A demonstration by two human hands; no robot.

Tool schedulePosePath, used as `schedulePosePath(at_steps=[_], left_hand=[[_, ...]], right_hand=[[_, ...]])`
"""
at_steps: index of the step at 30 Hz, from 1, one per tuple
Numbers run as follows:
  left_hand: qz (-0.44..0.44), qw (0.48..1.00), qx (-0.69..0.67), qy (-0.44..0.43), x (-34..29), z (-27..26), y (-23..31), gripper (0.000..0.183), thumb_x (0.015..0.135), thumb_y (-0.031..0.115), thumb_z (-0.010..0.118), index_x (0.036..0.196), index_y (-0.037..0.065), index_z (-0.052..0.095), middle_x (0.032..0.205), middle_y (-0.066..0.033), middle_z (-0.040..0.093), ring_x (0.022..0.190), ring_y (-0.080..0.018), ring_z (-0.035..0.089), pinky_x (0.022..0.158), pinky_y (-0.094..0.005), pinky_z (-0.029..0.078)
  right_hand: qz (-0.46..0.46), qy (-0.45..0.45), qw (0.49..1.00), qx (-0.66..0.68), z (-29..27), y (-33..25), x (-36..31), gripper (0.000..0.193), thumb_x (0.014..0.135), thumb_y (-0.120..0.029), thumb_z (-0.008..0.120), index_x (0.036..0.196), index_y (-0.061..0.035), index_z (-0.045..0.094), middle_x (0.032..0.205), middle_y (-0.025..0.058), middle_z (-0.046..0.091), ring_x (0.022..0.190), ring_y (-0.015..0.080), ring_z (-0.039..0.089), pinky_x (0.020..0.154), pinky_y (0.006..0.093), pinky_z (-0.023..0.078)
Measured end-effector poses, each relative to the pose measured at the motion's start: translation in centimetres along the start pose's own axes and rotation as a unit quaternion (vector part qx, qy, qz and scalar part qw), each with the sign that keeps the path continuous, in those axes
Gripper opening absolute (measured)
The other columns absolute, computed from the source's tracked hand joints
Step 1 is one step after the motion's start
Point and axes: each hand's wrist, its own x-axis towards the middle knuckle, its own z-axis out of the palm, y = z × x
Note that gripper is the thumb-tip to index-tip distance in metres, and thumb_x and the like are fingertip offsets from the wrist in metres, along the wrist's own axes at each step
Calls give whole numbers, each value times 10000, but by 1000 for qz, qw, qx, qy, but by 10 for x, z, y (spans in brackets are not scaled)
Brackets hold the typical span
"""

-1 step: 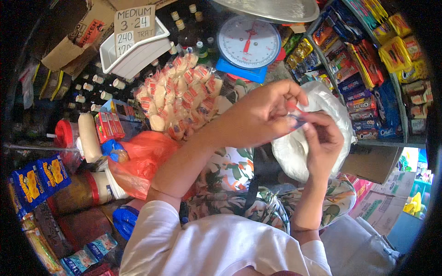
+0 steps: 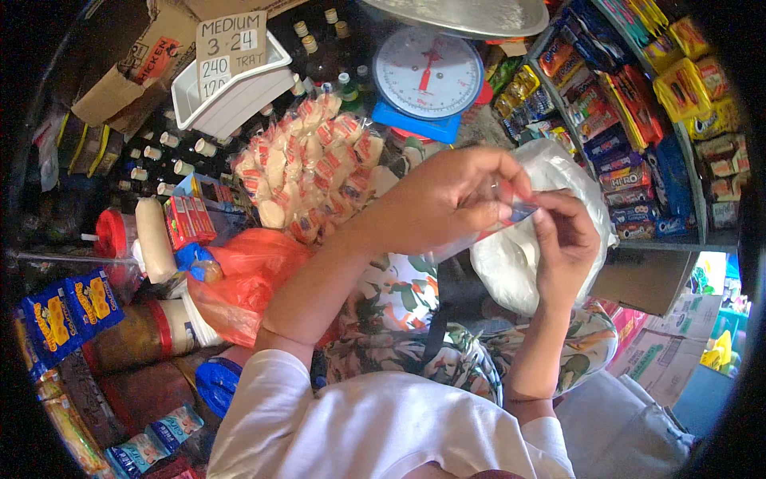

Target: The person scoops white granular material from a large sack into a small plastic bag using a scoop, then places the filled bag on a scale. The person repeats this scooping and weighing process multiple times in a small shop setting.

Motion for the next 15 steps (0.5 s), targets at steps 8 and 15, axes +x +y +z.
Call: schedulePosePath(at_steps=[8, 15], left_hand=[[-32, 999, 34, 24, 1, 26, -32, 149, 783, 23, 661, 927, 27, 624, 828, -37, 584, 768, -109, 560, 671, -248, 455], [39, 908, 208, -363, 13, 30, -51, 137, 802, 149, 700, 845, 35, 636, 747, -14, 568, 712, -105, 526, 655, -253, 418]], right_hand=[[67, -88, 991, 79, -44, -1, -17, 206, 740, -115, 704, 864, -28, 565, 884, 81, 559, 869, 171, 519, 801, 299, 395], [99, -196, 915, 339, -65, 0, -43, 136, 778, -111, 676, 813, -14, 588, 825, 69, 559, 782, 156, 539, 702, 279, 417]])
